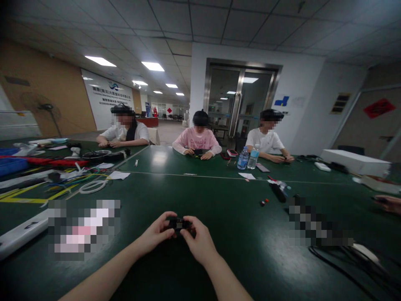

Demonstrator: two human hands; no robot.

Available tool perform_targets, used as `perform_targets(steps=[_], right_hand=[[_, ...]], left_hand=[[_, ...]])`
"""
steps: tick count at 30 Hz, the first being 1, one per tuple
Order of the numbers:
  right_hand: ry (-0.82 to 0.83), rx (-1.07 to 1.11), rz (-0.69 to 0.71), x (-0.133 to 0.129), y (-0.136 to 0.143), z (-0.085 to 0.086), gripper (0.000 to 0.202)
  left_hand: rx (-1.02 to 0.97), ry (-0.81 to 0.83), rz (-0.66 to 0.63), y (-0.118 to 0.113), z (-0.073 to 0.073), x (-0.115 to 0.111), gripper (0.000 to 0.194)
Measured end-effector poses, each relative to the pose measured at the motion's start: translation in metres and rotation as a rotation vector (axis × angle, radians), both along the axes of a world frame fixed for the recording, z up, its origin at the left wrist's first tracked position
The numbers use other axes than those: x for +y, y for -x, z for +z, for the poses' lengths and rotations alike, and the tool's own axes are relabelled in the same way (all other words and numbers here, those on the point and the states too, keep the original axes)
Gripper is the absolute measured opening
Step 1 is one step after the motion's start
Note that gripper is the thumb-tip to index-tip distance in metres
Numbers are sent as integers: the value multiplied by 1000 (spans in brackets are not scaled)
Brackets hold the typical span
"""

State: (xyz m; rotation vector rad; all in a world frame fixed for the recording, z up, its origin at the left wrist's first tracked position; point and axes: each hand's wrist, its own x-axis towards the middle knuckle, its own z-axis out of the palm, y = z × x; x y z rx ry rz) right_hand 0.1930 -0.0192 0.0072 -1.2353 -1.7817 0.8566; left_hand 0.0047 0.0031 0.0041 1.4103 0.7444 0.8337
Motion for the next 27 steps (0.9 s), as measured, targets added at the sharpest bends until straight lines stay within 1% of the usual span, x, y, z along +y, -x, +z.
perform_targets(steps=[2,6,9,13,18,21,27], right_hand=[[11,-9,-3,-1,0,1,33],[-10,-21,-26,-2,1,4,34],[-30,-27,-28,-4,0,7,34],[-38,-9,-25,-4,0,6,33],[-21,4,-26,-4,0,5,32],[-15,0,-18,-5,0,7,31],[-104,-8,31,-3,1,6,31]], left_hand=[[10,1,-5,1,0,0,42],[-1,-5,-19,2,-1,0,39],[-6,-9,-28,2,-1,0,40],[-4,-7,-15,1,0,0,49],[10,-5,-22,2,3,-1,41],[17,-1,-20,1,4,-2,41],[7,-24,-16,-1,0,0,40]])
